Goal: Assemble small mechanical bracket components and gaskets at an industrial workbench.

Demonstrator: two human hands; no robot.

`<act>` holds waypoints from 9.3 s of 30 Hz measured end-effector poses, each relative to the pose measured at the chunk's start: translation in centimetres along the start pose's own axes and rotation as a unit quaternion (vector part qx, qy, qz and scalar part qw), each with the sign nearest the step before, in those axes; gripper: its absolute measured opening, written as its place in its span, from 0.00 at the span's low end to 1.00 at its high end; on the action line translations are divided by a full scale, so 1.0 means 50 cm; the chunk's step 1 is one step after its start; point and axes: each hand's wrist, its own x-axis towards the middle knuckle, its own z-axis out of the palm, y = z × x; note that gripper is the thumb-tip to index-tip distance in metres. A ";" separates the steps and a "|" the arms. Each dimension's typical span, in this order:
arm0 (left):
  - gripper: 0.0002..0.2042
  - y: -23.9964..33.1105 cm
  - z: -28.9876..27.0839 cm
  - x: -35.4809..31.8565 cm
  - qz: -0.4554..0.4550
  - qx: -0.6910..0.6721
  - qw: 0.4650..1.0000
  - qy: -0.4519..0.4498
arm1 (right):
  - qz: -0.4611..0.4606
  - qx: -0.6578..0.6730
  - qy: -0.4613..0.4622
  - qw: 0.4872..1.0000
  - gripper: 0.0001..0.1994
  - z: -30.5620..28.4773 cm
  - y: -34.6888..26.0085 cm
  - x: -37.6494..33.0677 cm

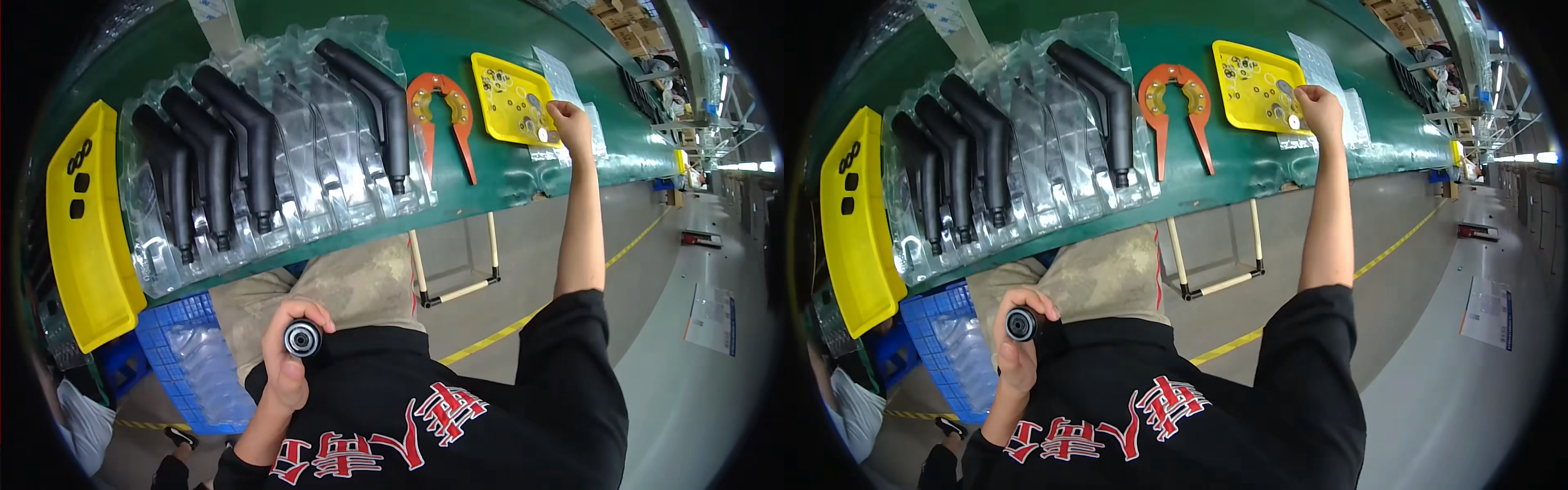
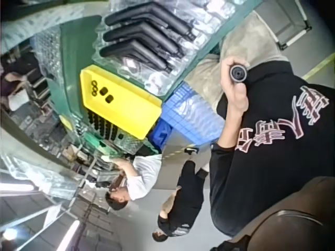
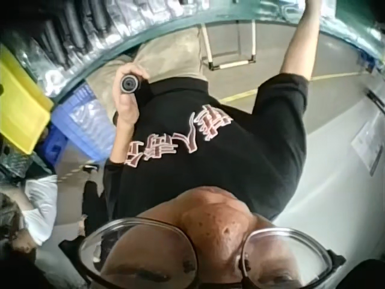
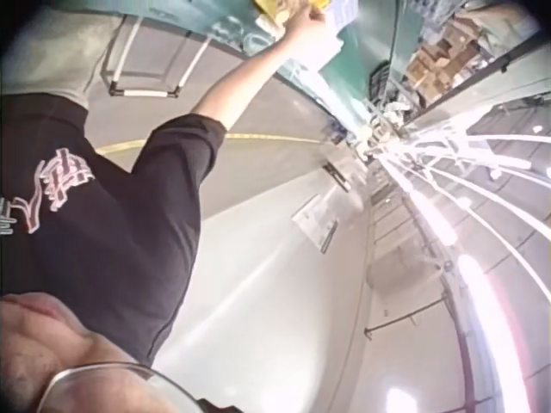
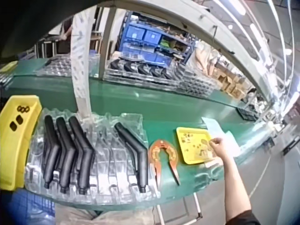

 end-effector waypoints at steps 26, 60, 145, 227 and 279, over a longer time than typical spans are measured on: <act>0.37 -0.020 -0.032 0.022 -0.009 -0.067 0.997 0.027 | -0.125 -0.257 -0.031 0.958 0.21 -0.017 0.180 0.224; 0.34 -0.018 0.005 -0.003 -0.003 -0.038 0.999 0.010 | -0.076 0.741 -0.363 0.560 0.23 0.061 -0.132 -0.285; 0.16 0.004 -0.110 -0.042 0.097 -0.001 0.993 -0.065 | -0.489 0.279 -0.323 0.761 0.05 0.259 -0.830 -0.547; 0.41 -0.036 -0.036 -0.035 0.049 0.043 0.996 0.058 | -0.470 0.184 -0.502 0.702 0.22 0.080 -0.474 -0.595; 0.27 -0.058 -0.062 -0.006 0.094 -0.006 0.994 0.053 | -0.167 0.607 -0.342 0.698 0.11 -0.038 -0.243 -0.418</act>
